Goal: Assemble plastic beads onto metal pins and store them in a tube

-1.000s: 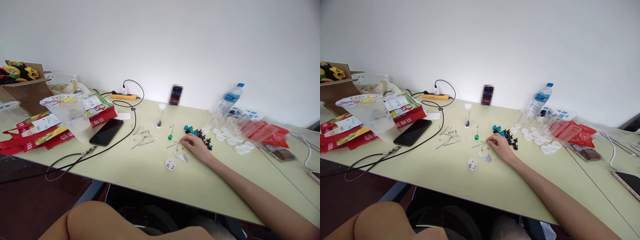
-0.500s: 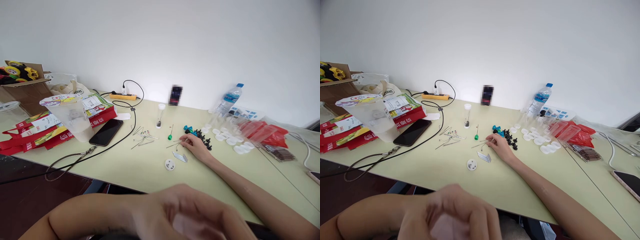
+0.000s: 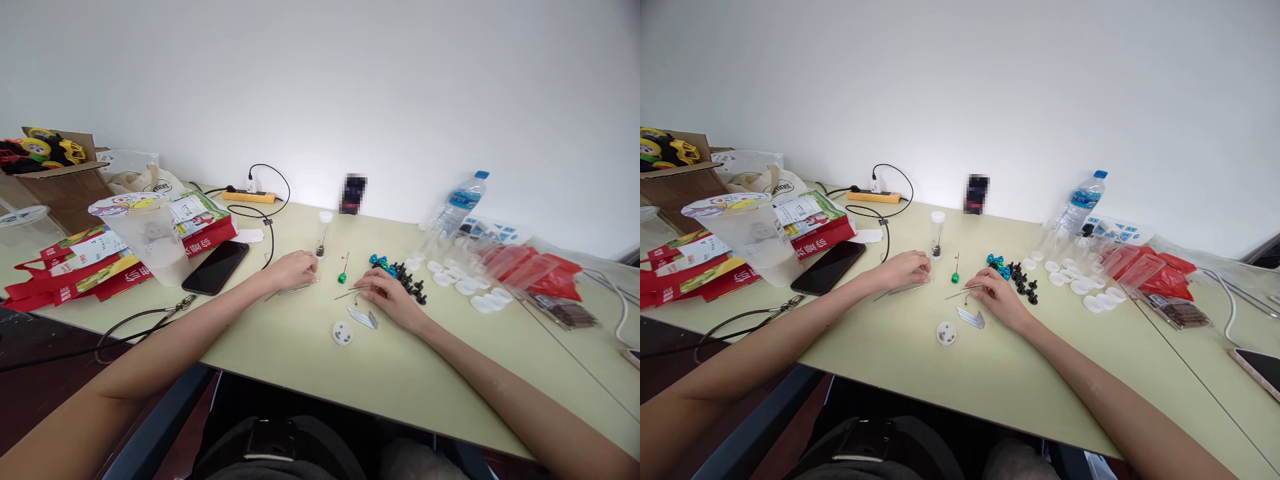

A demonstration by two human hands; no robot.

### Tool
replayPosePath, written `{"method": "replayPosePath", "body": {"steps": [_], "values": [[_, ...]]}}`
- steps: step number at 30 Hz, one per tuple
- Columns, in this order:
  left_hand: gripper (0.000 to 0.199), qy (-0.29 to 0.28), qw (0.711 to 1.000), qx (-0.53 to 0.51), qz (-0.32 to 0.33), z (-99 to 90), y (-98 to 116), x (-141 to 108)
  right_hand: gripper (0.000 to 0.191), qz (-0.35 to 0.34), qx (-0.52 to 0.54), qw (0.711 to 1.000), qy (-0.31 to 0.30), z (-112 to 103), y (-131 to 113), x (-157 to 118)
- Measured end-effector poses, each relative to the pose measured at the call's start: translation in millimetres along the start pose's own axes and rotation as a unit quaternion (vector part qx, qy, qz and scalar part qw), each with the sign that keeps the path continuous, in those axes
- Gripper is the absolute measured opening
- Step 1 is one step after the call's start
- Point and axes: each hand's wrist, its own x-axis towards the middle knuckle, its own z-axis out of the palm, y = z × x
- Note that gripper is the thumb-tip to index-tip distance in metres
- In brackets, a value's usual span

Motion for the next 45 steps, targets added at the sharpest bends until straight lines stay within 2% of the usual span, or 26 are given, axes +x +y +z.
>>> {"method": "replayPosePath", "body": {"steps": [4,8,12,15,18,21,25,30,38,41,45], "values": [[0.016,0.012,0.999,0.043,0.017,-2.5,-6,-8,0.019,-0.004,-0.027,0.999,-0.028,2,-3,-1],[0.01,0.014,0.995,0.096,0.003,-5.2,-11,-8,0.018,0.021,-0.066,0.998,-0.009,3,-3,-1],[0.012,0.006,0.993,0.114,-0.008,-5.5,-14,-7,0.017,0.026,-0.078,0.997,-0.001,3,-5,-1],[0.012,0.035,0.988,0.149,-0.033,-9.0,-17,-7,0.016,0.017,-0.076,0.997,-0.001,2,-6,-1],[0.019,0.046,0.981,0.17,-0.085,-15.4,-24,-8,0.017,0.011,-0.069,0.998,-0.003,2,-5,0],[0.013,0.023,0.981,0.154,-0.114,-19.8,-32,-9,0.017,0.004,-0.038,0.999,-0.003,3,-4,0],[0.008,0.009,0.988,0.121,-0.094,-17.1,-35,-9,0.02,-0.017,0.02,1.0,0.0,3,-6,-1],[0.012,0.005,0.994,0.079,-0.07,-10.0,-25,-4,0.023,-0.022,-0.013,1.0,0.013,0,-16,-3],[0.019,0.077,0.995,0.035,-0.058,-12.3,-17,-4,0.02,0.016,-0.104,0.991,0.076,3,-7,-3],[0.031,0.021,0.997,0.02,-0.072,-15.3,-20,-7,0.018,0.027,-0.08,0.994,0.068,5,-1,-2],[0.061,-0.076,0.992,-0.023,-0.099,-18.7,-22,-6,0.019,0.034,0.054,0.998,0.02,5,-3,-3]]}}
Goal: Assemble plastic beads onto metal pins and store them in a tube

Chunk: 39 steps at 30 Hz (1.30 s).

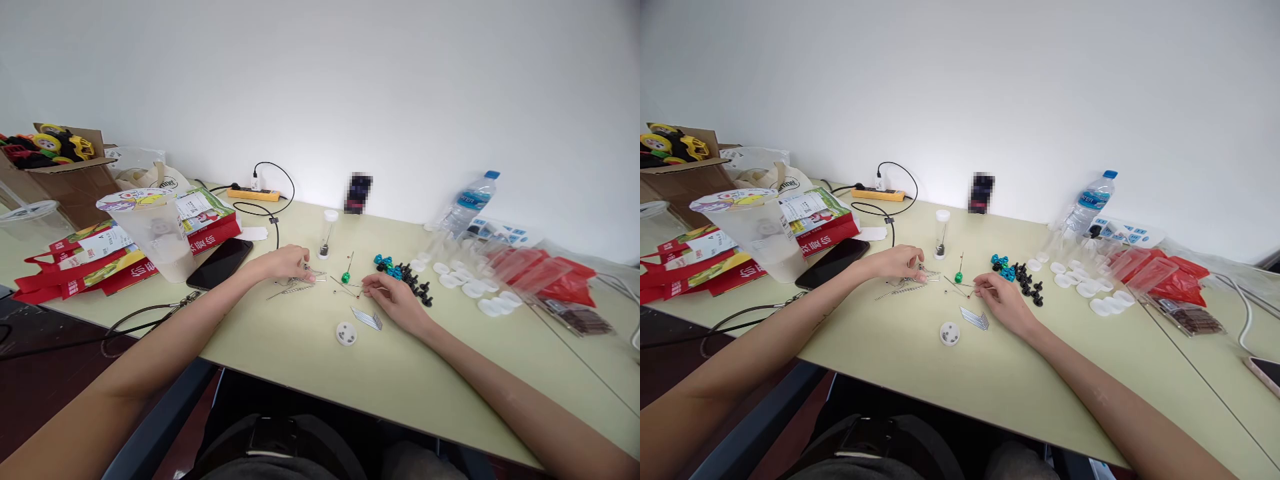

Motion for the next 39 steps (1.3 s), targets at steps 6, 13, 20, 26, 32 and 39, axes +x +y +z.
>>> {"method": "replayPosePath", "body": {"steps": [6,13,20,26,32,39], "values": [[0.066,-0.035,0.999,-0.01,0.022,-1.2,0,3,0.018,-0.011,0.036,0.998,0.047,-4,-6,-3],[0.052,-0.027,0.999,0.005,0.033,-0.9,-8,4,0.021,0.018,-0.157,0.973,0.17,-44,0,-1],[0.03,0.009,1.0,0.004,0.026,0.8,-9,4,0.02,0.044,-0.263,0.947,0.177,-74,10,-1],[0.024,0.116,0.99,0.066,0.039,9.2,1,-1,0.02,0.023,-0.299,0.943,0.146,-69,12,-2],[0.022,0.15,0.983,0.074,0.074,10.2,8,0,0.024,-0.047,-0.255,0.964,0.063,-32,-1,-7],[0.023,0.143,0.969,0.119,0.165,24.2,24,3,0.025,-0.116,-0.224,0.965,-0.077,-14,-32,-14]]}}
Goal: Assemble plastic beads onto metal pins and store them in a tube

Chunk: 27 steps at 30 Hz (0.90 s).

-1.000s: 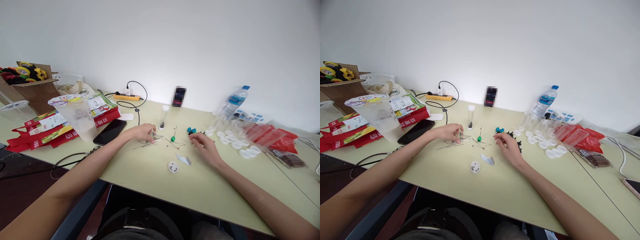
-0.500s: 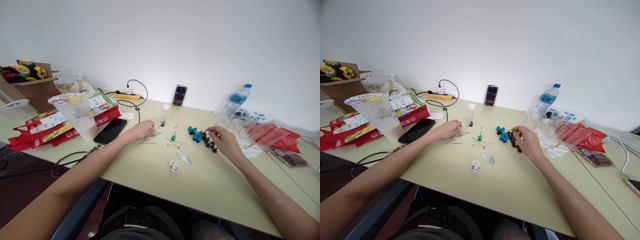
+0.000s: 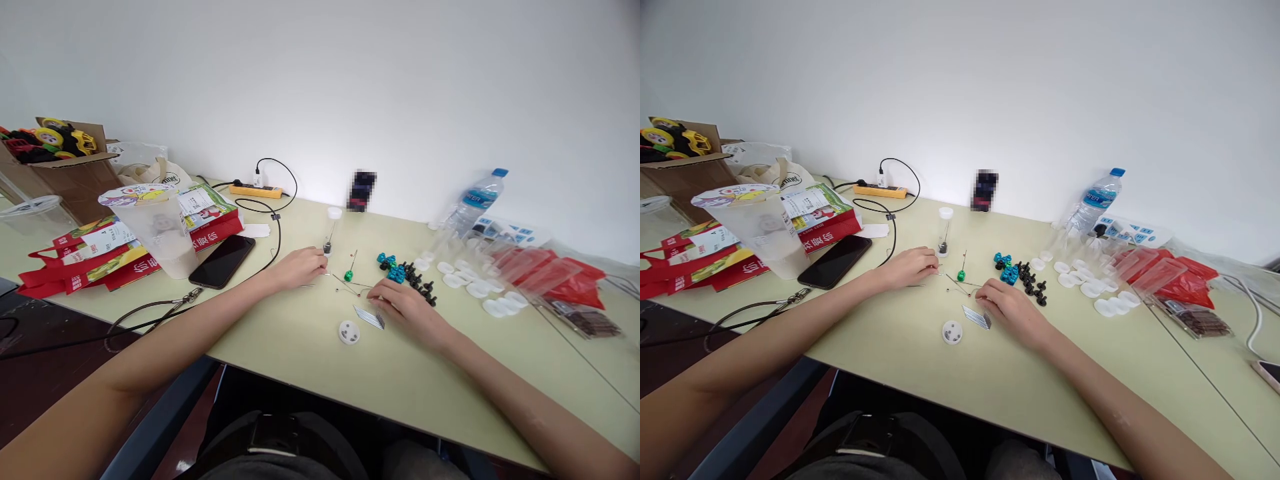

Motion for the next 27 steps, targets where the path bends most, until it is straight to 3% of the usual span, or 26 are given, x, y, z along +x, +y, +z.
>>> {"method": "replayPosePath", "body": {"steps": [6,14,27], "values": [[0.023,0.032,0.998,0.06,0.003,-6.4,-3,-1,0.023,-0.006,-0.015,0.997,-0.07,-6,-19,-1],[0.023,0.045,0.995,0.064,-0.061,-10.4,-30,-3,0.022,0.004,-0.054,0.995,-0.082,-3,-14,-3],[0.017,-0.013,1.0,0.003,0.024,2.8,-7,0,0.019,-0.019,-0.092,0.994,-0.062,4,-13,-7]]}}
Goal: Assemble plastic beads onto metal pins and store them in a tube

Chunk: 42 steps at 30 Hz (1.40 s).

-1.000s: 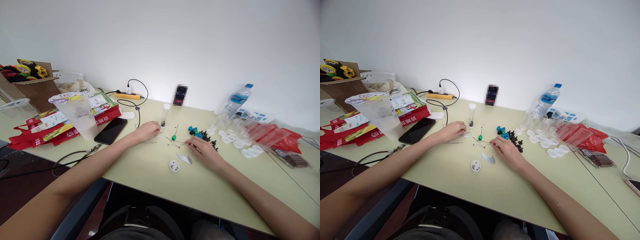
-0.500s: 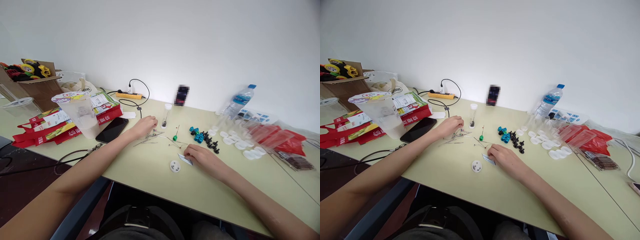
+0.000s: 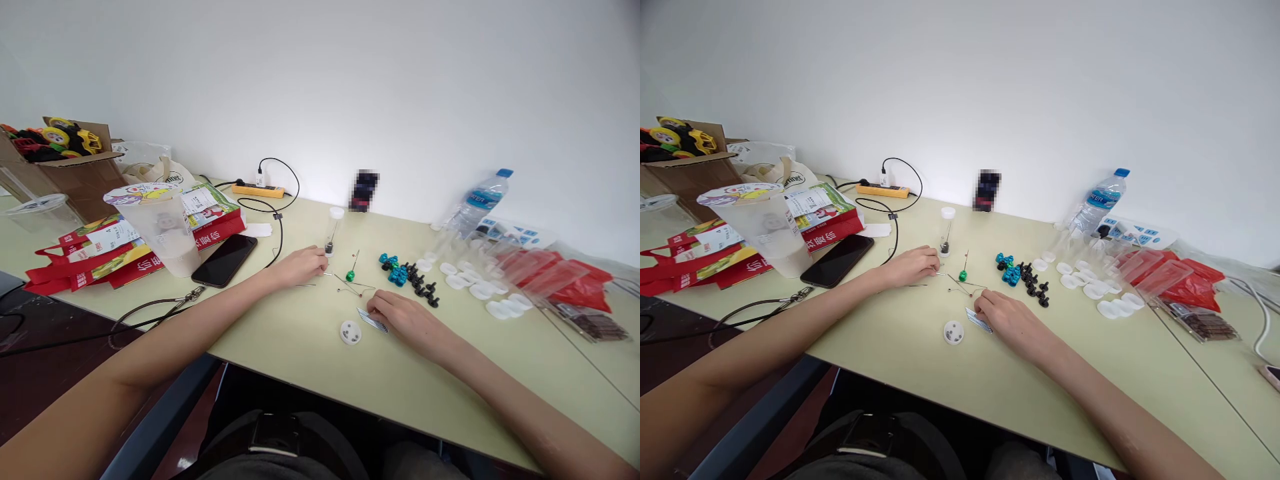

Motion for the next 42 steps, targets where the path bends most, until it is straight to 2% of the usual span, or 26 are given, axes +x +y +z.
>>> {"method": "replayPosePath", "body": {"steps": [6,10,12,15,19,22,26,32,35,37,39,42], "values": [[0.023,-0.012,0.991,0.129,0.032,7.5,10,1,0.021,-0.027,-0.023,0.999,0.021,0,-1,2],[0.021,0.002,0.988,0.152,0.001,0.5,17,0,0.022,-0.017,-0.041,0.998,0.051,-3,-5,2],[0.021,0.014,0.99,0.139,-0.009,-4.4,25,-1,0.025,0.009,-0.039,0.995,0.089,-4,-7,1],[0.017,0.028,0.995,0.093,0.024,-7.3,47,-3,0.031,0.033,-0.041,0.988,0.143,-2,-9,0],[0.016,0.015,0.997,-0.03,0.066,-0.7,80,-7,0.025,-0.05,-0.07,0.983,0.164,6,-11,-2],[0.015,0.003,0.994,-0.093,0.06,5.6,91,-9,0.017,-0.089,-0.106,0.977,0.161,10,-12,-3],[0.018,-0.004,0.987,-0.159,0.031,7.7,84,-6,0.021,-0.073,-0.112,0.979,0.152,11,-12,-3],[0.024,0.056,0.984,-0.165,0.021,-2.5,59,-3,0.02,0.025,-0.002,0.983,0.184,3,3,-2],[0.025,-0.001,0.977,-0.198,0.085,-7.1,51,-6,0.018,0.009,0.067,0.984,0.166,-4,6,-4],[0.036,-0.039,0.969,-0.204,0.137,-7.0,52,-8,0.017,-0.016,0.099,0.983,0.151,-7,4,-5],[0.046,-0.054,0.962,-0.2,0.177,-4.7,56,-8,0.019,-0.045,0.114,0.983,0.138,-8,-2,-5],[0.041,-0.063,0.955,-0.203,0.206,-0.6,65,-9,0.024,-0.084,0.092,0.984,0.124,-7,-11,-6]]}}
